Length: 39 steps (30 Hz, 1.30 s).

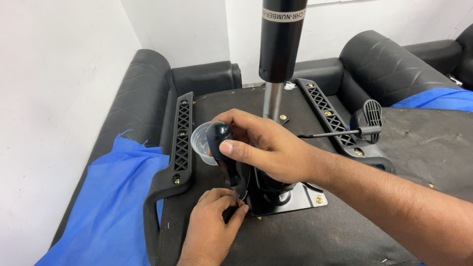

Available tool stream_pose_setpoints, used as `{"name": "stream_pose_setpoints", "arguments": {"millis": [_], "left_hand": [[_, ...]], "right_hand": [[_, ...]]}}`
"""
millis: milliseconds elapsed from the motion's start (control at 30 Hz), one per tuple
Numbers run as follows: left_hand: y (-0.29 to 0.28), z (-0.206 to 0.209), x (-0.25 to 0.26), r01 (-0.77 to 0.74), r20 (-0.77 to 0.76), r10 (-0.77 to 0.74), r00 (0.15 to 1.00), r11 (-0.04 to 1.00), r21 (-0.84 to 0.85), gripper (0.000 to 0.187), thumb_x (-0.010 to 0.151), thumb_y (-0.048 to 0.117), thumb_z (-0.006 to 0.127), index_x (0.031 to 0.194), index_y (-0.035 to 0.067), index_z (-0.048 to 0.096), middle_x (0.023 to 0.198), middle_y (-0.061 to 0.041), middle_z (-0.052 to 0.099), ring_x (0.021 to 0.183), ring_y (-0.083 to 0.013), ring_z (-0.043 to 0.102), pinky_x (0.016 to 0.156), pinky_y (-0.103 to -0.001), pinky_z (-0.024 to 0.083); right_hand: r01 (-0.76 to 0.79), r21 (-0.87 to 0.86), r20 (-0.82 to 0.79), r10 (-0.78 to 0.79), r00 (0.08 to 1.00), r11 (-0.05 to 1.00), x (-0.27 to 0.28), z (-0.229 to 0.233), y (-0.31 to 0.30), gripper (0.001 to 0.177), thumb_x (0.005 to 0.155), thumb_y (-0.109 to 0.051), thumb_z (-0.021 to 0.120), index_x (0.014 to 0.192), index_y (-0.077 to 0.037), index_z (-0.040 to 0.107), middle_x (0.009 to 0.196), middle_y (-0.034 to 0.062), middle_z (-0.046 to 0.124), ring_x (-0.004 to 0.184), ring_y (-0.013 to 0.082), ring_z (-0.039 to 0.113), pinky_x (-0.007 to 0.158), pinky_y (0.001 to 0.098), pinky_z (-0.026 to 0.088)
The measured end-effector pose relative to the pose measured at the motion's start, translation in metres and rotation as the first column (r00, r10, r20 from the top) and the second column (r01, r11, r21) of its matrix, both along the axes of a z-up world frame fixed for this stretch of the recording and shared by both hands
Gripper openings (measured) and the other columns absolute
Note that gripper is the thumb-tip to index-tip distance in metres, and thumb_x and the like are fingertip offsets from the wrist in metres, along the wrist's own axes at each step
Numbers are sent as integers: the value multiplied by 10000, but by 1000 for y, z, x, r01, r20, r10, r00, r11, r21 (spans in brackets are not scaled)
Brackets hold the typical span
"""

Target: The person uses a screwdriver to remove screws from a black metal bracket attached to an overturned chair base. Screws are placed into a small plastic container. The bracket is then lifted off the base, leaving the central pole exposed.

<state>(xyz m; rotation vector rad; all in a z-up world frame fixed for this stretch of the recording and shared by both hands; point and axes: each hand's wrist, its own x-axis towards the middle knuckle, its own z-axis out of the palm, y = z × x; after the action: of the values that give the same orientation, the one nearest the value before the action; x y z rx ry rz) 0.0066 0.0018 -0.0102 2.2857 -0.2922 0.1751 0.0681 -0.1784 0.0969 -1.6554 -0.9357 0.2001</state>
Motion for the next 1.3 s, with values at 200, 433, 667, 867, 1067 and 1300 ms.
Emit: {"name": "stream_pose_setpoints", "arguments": {"millis": [200, 433, 667, 867, 1067, 1300], "left_hand": [[-1, 2, -1, -8, -34, 8, 999, 1000, 19, 237, 764, 213, 808, 949, 71, 764, 1038, -33, 722, 1003, -232, 669, 901, -374, 541], [-2, 9, -3, -13, -44, 15, 999, 999, 47, 224, 784, 215, 797, 921, 43, 754, 1076, -34, 711, 1053, -221, 655, 920, -368, 532], [-1, 16, -5, 12, -118, -2, 993, 996, 85, 241, 803, 250, 786, 960, 68, 761, 1095, -19, 697, 1061, -196, 647, 946, -351, 527], [-1, 13, -4, -4, -67, 10, 998, 997, 78, 215, 790, 232, 797, 918, 64, 760, 1083, -17, 707, 1057, -208, 648, 945, -363, 526], [-2, 11, -4, -24, -106, 31, 994, 998, 66, 249, 769, 233, 817, 940, 68, 742, 1043, -16, 705, 1001, -204, 662, 869, -353, 560], [0, 1, -2, -1, 60, -1, 998, 1000, 28, 207, 750, 191, 831, 874, 49, 744, 942, -36, 717, 952, -237, 671, 855, -374, 554]], "right_hand": [[150, -102, 133, -136, 982, 983, 1, -3, -2, 538, 977, -466, 650, 1297, -49, 535, 1031, 77, 673, 1042, 145, 689, 958, 357, 608], [20, -6, 29, -20, 999, 1000, -2, 2, -3, 558, 992, -460, 610, 1362, -53, 521, 1164, 66, 677, 1174, 147, 662, 1046, 374, 575], [184, -76, 49, -181, 982, 980, 2, 0, 1, 488, 977, -370, 690, 1298, -23, 569, 1016, 94, 690, 1005, 155, 706, 927, 383, 643], [66, -8, 24, -65, 998, 998, -1, 5, -4, 533, 971, -272, 662, 1424, -35, 512, 1125, 113, 710, 1121, 192, 717, 1026, 391, 602], [1, 75, -108, 7, 994, 997, 1, 7, -5, 487, 993, -186, 513, 1452, -24, 484, 1207, 137, 704, 1198, 235, 705, 1096, 427, 568], [118, -1, 6, -118, 993, 993, 6, -3, 2, 445, 1016, -357, 636, 1301, -28, 544, 1026, 72, 652, 989, 138, 659, 927, 364, 616]]}}
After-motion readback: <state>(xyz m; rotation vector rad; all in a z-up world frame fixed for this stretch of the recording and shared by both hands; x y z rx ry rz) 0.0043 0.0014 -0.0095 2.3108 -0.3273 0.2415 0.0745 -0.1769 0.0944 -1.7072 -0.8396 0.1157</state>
